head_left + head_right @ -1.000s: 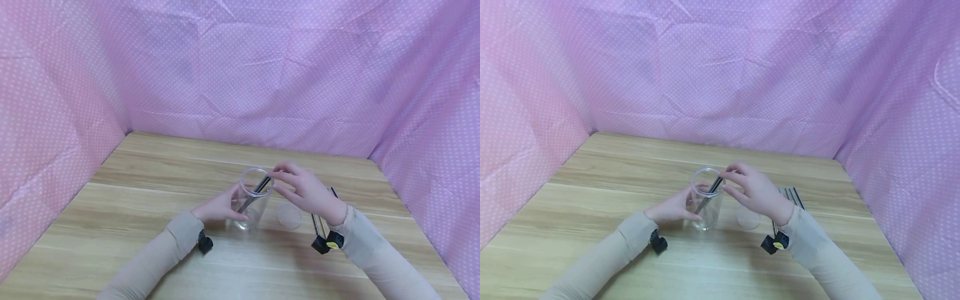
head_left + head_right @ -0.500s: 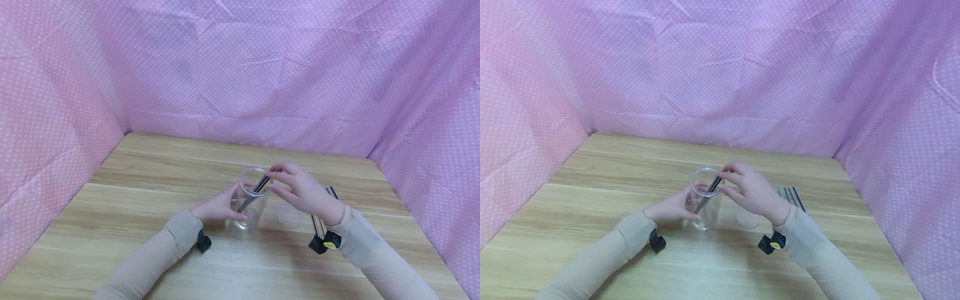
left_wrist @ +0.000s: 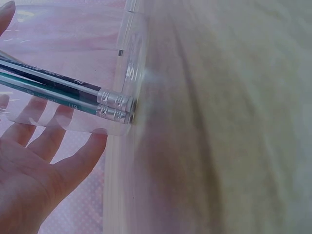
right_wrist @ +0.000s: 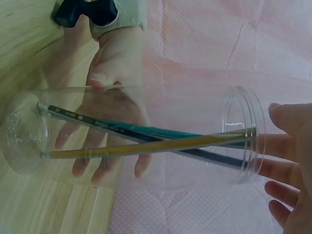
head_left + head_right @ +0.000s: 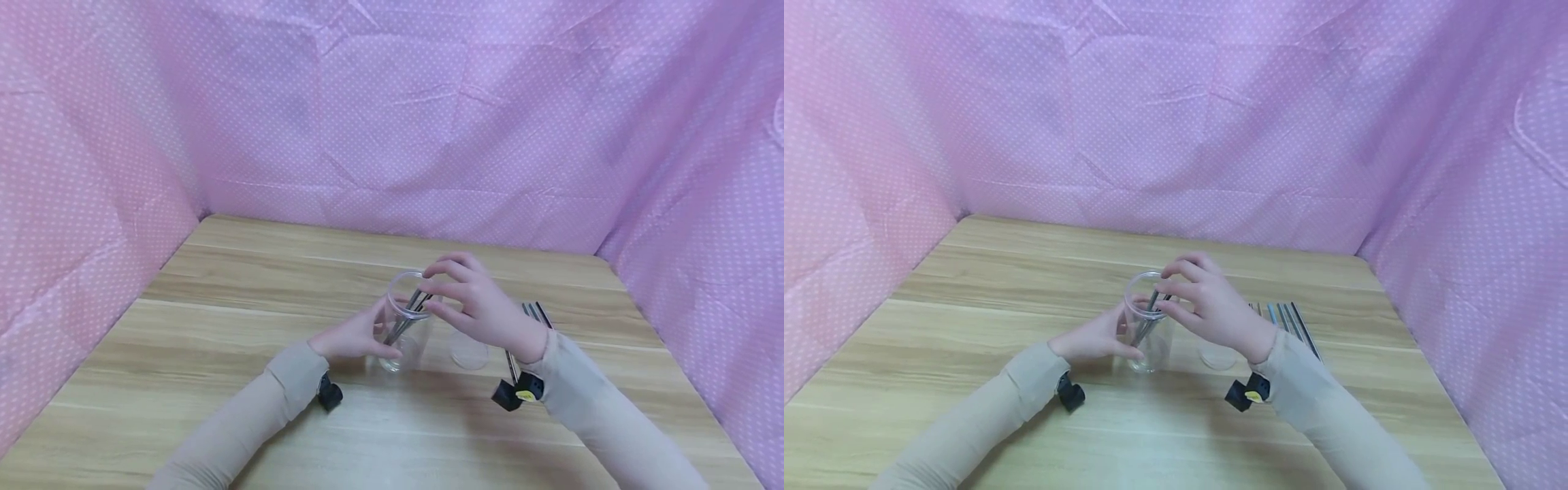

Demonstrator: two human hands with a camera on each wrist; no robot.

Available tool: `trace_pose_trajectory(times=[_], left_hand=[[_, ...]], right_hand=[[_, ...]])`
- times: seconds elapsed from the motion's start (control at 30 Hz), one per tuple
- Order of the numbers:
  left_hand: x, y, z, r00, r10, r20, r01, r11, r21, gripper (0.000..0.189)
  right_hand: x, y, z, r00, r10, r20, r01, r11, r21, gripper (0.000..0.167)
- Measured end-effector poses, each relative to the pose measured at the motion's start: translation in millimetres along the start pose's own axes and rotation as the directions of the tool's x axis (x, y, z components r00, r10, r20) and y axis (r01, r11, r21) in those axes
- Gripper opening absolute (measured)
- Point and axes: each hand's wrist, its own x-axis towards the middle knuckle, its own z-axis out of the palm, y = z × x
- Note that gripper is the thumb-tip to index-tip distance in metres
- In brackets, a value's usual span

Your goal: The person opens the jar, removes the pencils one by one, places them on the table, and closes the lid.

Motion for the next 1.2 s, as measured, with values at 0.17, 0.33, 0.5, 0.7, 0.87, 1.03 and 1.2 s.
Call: trace_pose_trajectory(times=[0.17, 0.33, 0.5, 0.7, 0.87, 1.03, 1.2], left_hand=[[-0.9, -0.8, 0.7, 1.000, -0.002, 0.001, 0.002, 1.000, -0.004, 0.090], [-2.3, -1.7, 1.7, 1.000, -0.021, -0.012, 0.021, 1.000, 0.014, 0.093], [-1.5, -1.9, 2.6, 1.000, -0.018, -0.024, 0.019, 0.999, 0.048, 0.097], [-1.1, -2.1, 3.9, 1.000, -0.023, -0.019, 0.023, 0.999, 0.049, 0.102], [-3.3, -1.7, 4.3, 0.999, -0.038, -0.005, 0.038, 0.999, 0.026, 0.104], [-4.5, -1.6, 4.2, 0.999, -0.033, -0.002, 0.033, 0.999, 0.012, 0.100], [-4.5, -0.5, 4.3, 0.999, -0.043, -0.004, 0.043, 0.999, 0.019, 0.101]], right_hand=[[6.1, 2.3, 3.9, 1.000, 0.000, 0.011, 0.000, 1.000, 0.020, 0.020], [12.2, 5.6, 6.1, 1.000, 0.004, 0.029, -0.005, 0.999, 0.040, 0.019], [16.4, 7.5, 7.0, 0.999, 0.002, 0.033, -0.004, 0.998, 0.060, 0.021], [21.8, 5.3, 7.4, 0.992, 0.083, 0.090, -0.095, 0.986, 0.137, 0.020], [25.3, 3.4, 9.8, 0.987, 0.116, 0.108, -0.133, 0.978, 0.161, 0.020], [27.7, 4.0, 14.1, 0.992, 0.097, 0.077, -0.111, 0.974, 0.197, 0.017], [27.3, 5.3, 17.1, 0.990, 0.122, 0.065, -0.134, 0.963, 0.232, 0.017]])
